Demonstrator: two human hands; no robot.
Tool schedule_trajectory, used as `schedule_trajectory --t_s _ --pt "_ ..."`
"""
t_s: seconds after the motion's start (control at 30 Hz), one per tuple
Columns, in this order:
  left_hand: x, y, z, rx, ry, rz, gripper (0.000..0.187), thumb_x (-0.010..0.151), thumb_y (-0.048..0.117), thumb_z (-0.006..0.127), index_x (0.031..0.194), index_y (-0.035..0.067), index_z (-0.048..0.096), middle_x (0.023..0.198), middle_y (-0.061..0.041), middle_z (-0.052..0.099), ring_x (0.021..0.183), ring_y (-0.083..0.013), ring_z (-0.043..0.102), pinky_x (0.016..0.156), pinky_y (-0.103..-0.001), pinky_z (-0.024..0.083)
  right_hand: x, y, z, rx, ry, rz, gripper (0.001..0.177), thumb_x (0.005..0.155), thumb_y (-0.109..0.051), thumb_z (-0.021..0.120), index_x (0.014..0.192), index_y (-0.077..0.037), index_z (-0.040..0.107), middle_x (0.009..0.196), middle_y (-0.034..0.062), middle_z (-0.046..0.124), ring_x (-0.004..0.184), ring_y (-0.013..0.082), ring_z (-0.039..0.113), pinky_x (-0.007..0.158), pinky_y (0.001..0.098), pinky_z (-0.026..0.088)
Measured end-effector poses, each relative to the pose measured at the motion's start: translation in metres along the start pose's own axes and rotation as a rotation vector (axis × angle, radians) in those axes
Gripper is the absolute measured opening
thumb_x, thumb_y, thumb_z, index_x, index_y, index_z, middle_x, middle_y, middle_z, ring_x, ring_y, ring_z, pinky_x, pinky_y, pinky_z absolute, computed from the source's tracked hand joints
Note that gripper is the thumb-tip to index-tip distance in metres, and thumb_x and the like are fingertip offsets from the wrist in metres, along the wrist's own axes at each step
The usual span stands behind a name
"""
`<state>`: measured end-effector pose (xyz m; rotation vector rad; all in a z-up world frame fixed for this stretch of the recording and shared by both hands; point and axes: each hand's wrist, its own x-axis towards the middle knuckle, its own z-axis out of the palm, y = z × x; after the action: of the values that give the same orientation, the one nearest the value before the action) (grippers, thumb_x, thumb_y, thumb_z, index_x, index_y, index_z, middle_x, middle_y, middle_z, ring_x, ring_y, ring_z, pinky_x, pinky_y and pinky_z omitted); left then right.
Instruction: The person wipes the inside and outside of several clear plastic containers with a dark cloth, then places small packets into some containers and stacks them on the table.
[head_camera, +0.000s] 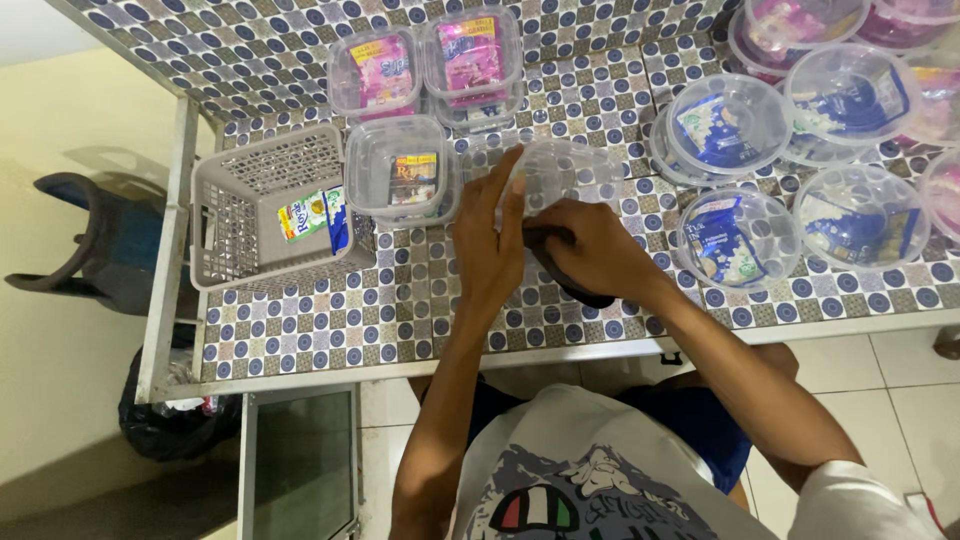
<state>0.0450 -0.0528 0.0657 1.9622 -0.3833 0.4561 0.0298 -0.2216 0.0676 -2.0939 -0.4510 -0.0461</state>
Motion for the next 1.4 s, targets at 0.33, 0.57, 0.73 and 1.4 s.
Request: schedule_trajectory --t_s 0.33,0.57,0.73,1.4 --pt "0.004 -0.042 0.017 -0.293 0.147 -0.216 0.049 0.123 0.038 0.038 0.163 0.010 0.035 0.159 -0.024 0.045 0.136 -0.0331 0.057 0.105 -0.039 0.054 -0.014 -0.013 -0.032 0.223 0.456 -0.123 0.032 0.098 0.001 0.058 0.128 0.002 0.069 0.118 0.0161 0.074 0.108 0.0206 0.069 0.098 0.0347 0.054" --pt "0.004 -0.034 0.014 -0.822 0.009 -0.637 0.059 0.106 0.034 0.039 0.160 0.020 0.020 0.134 -0.021 0.059 0.098 -0.0300 0.074 0.069 -0.040 0.067 -0.033 -0.022 -0.026 -0.266 0.804 -0.310 0.035 0.096 0.004 0.058 0.129 0.003 0.068 0.135 0.0212 0.066 0.126 0.0350 0.066 0.113 0.0418 0.053" --pt "-0.005 -0.043 0.039 -0.732 -0.081 -0.461 0.061 0.105 0.018 0.052 0.161 0.008 0.029 0.109 -0.019 0.068 0.085 -0.0230 0.071 0.071 -0.039 0.070 -0.030 -0.034 -0.001 -0.463 0.775 -0.397 0.035 0.089 0.003 0.062 0.123 0.001 0.068 0.132 0.0242 0.062 0.124 0.0418 0.061 0.112 0.0489 0.048" --pt "-0.005 -0.028 0.042 -0.893 -0.202 -0.434 0.059 0.095 0.006 0.063 0.151 -0.001 0.046 0.099 -0.009 0.073 0.068 -0.0145 0.070 0.050 -0.030 0.057 0.021 0.067 -0.027 1.137 0.584 0.074 0.042 0.097 -0.029 0.050 0.131 -0.006 0.062 0.102 -0.0007 0.069 0.091 0.0124 0.066 0.082 0.0273 0.054"
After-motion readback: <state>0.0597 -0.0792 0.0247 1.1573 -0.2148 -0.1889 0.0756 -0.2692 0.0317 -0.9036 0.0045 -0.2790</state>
